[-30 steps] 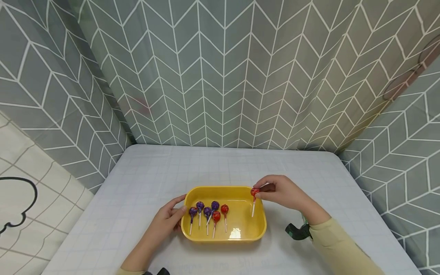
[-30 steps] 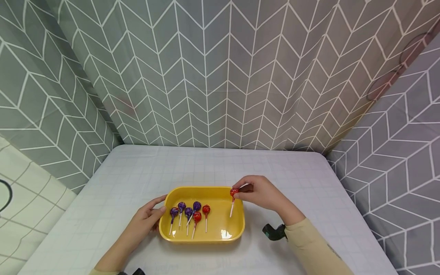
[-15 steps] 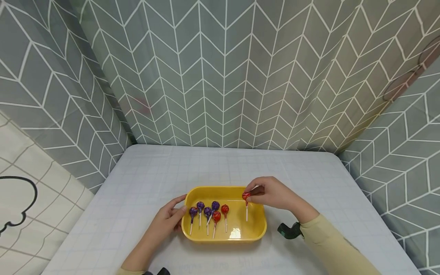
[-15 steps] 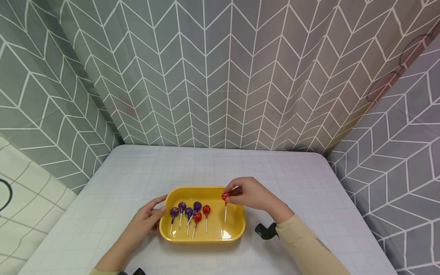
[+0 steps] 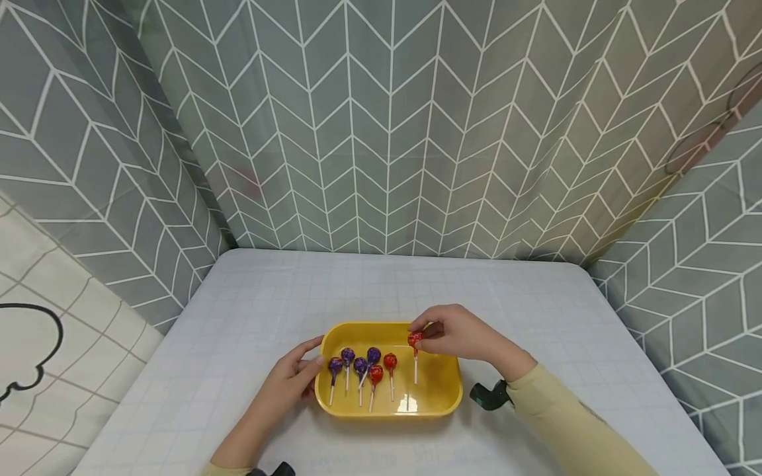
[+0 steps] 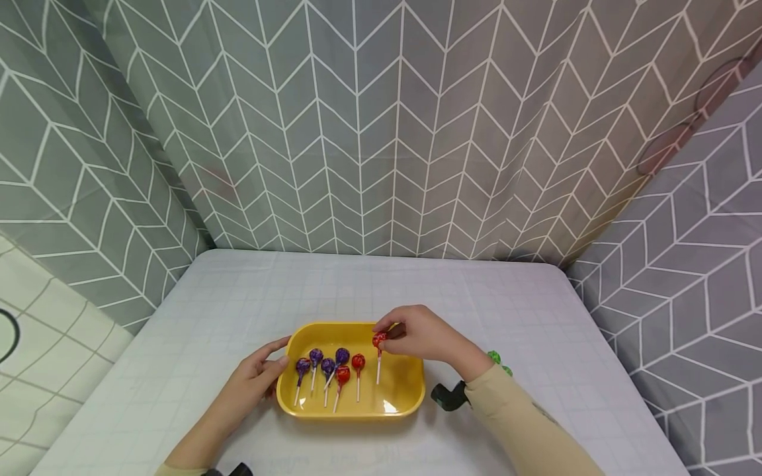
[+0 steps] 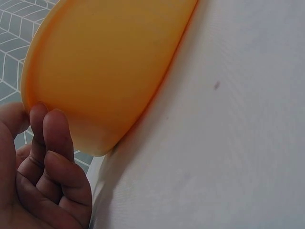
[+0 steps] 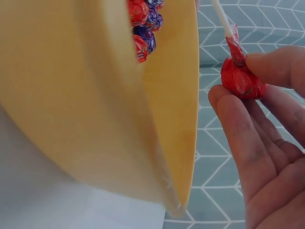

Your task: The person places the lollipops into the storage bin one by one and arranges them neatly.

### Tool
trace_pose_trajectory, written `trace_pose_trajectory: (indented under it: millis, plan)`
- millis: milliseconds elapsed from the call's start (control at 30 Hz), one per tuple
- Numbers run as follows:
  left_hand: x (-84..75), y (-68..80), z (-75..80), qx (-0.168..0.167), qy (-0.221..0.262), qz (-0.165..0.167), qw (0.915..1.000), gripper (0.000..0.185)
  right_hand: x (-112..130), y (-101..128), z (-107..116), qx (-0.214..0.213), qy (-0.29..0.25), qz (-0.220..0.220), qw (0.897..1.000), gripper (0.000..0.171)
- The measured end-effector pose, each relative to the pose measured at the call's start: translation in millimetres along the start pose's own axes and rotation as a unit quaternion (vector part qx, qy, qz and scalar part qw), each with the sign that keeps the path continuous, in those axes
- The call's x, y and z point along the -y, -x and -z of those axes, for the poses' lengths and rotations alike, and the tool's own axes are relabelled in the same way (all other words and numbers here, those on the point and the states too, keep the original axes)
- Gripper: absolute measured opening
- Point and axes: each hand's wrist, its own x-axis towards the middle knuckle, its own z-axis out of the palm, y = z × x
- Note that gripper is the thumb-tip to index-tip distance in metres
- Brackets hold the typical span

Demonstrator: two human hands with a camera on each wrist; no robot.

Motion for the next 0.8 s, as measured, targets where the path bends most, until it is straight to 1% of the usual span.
trace_pose_trajectory:
  millis: [133, 500, 633, 733, 800]
  plan:
    - [-0.4, 0.2, 0.1, 0.0, -0.001, -0.001, 1.0, 0.05, 0.1, -4.8, -1.4, 0.005, 0.009, 0.012, 1.0, 0.021]
    - [-2.0, 1.1, -0.6, 0.0, -0.006, -0.006, 1.0, 0.05, 4.0, -13.4, -8.1, 0.034, 0.018, -0.009, 0.999, 0.015]
    - [-1.6, 1.0, -0.7, 0.0, -0.006, -0.006, 1.0, 0.049, 5.2, -16.4, -6.2, 0.046, 0.039, -0.007, 0.998, 0.02]
    - [-1.0, 0.7, -0.8, -0.003, -0.01, -0.006, 0.9999, 0.049, 8.4, -18.4, -1.0, 0.041, 0.051, 0.0, 0.998, 0.025]
    - [-0.7, 0.5, -0.8, -0.005, -0.011, -0.006, 0.9999, 0.049, 11.5, -19.6, 1.8, 0.038, 0.05, 0.002, 0.998, 0.024]
